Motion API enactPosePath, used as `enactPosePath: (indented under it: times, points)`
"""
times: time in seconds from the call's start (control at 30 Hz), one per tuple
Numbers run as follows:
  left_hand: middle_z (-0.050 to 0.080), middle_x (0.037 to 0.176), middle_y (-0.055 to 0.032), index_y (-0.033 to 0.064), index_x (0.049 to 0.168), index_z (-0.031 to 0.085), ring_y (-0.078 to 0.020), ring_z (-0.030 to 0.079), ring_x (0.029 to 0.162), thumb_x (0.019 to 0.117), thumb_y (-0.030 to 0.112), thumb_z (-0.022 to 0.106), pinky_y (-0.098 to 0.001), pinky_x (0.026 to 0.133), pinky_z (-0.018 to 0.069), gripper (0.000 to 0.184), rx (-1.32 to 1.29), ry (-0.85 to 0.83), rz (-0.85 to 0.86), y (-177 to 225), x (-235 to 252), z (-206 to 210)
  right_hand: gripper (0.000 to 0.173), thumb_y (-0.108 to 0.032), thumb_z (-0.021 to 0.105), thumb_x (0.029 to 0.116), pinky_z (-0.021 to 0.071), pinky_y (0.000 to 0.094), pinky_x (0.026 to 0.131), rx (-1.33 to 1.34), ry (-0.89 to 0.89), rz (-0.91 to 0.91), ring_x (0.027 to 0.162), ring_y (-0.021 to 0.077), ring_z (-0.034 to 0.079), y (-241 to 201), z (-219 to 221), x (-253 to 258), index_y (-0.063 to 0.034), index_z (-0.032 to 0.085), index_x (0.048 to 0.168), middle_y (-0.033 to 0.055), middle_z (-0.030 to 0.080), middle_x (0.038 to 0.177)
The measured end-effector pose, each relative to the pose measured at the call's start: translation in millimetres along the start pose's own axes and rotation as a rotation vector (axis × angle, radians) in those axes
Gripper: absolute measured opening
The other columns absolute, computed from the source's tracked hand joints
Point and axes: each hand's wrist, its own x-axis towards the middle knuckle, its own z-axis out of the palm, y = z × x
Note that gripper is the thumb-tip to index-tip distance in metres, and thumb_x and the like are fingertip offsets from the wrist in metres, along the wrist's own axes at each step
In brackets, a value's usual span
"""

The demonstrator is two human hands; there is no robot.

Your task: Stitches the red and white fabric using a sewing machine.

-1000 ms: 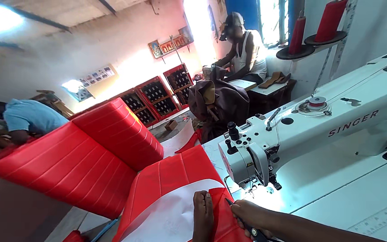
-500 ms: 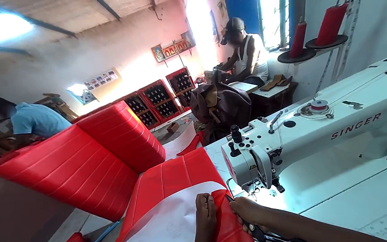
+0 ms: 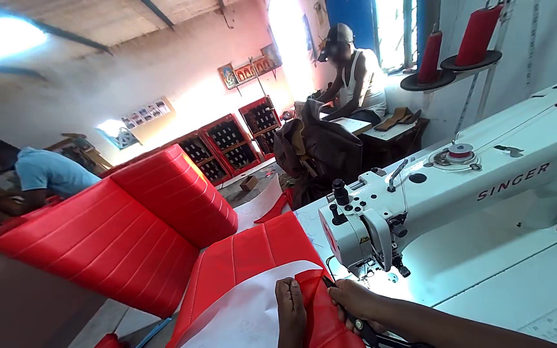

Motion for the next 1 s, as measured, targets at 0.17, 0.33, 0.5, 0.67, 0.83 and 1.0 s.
enactPosePath:
  times: [0.17, 0.33, 0.5, 0.67, 0.83, 1.0]
  points:
    - [0.055, 0.097, -0.0149, -0.0091, 0.099, 0.059, -0.0179, 0.055, 0.096, 0.1018, 0.015, 0.037, -0.0288, 0.091, 0.0446, 0.032, -0.027, 0.0, -0.005, -1, 0, 0, 0.026, -0.033, 0.031, 0.1136, 0.049, 0.0253, 0.047, -0.015, 0.039, 0.037, 0.049, 0.0103, 0.052, -10, 0, 4, -0.011, 0.044, 0.112, 0.0008, 0.049, 0.072]
    - [0.053, 0.096, -0.006, -0.0036, 0.103, 0.053, -0.005, 0.056, 0.091, 0.1033, 0.015, 0.034, -0.0191, 0.084, 0.0469, 0.026, -0.326, 0.092, -0.145, -2, 1, -5, 0.028, -0.035, 0.029, 0.1133, 0.0464, 0.0249, 0.047, -0.029, 0.03, 0.061, 0.049, 0.0099, 0.049, -5, -3, 0, -0.0122, 0.044, 0.106, -0.0004, 0.046, 0.071]
    - [0.062, 0.084, 0.0005, 0.0013, 0.093, 0.063, -0.0054, 0.063, 0.074, 0.1036, 0.017, 0.028, -0.0227, 0.073, 0.0559, 0.039, -0.355, -0.234, -0.119, -2, -2, -10, 0.037, -0.036, 0.026, 0.113, 0.0503, 0.0316, 0.054, -0.506, -0.073, 0.01, 0.054, 0.0149, 0.056, 22, -20, -42, -0.0072, 0.05, 0.11, 0.0046, 0.054, 0.073]
    - [0.062, 0.12, -0.0156, -0.0018, 0.121, 0.066, -0.0077, 0.061, 0.073, 0.0955, 0.016, 0.064, -0.0218, 0.067, 0.0528, 0.032, -0.01, -0.316, -0.067, -4, 2, -5, 0.044, -0.03, 0.032, 0.1116, 0.0504, 0.0616, 0.089, -1.128, 0.184, -0.021, 0.106, 0.0457, 0.066, 40, -80, -92, 0.0039, 0.058, 0.12, 0.0284, 0.066, 0.106]
    - [0.055, 0.139, -0.0201, 0.006, 0.131, 0.067, -0.0284, 0.06, 0.113, 0.0791, 0.041, 0.081, -0.043, 0.091, 0.0519, 0.063, 0.161, -0.476, 0.062, -3, 2, -6, 0.039, -0.027, 0.036, 0.1117, 0.0546, 0.0567, 0.083, -1.36, 0.661, -0.049, 0.099, 0.045, 0.07, 47, -149, -95, 0.002, 0.058, 0.128, 0.0263, 0.069, 0.1]
    - [0.045, 0.157, -0.0146, 0.0142, 0.14, 0.063, -0.0418, 0.028, 0.151, 0.0664, 0.078, 0.07, -0.0717, 0.115, 0.0158, 0.098, 0.381, -0.602, 0.028, 6, -1, -14, 0.04, -0.037, 0.051, 0.1078, 0.0547, 0.0559, 0.084, -1.388, 0.853, -0.189, 0.107, 0.0425, 0.067, 50, -186, -71, -0.002, 0.067, 0.119, 0.0224, 0.069, 0.111]
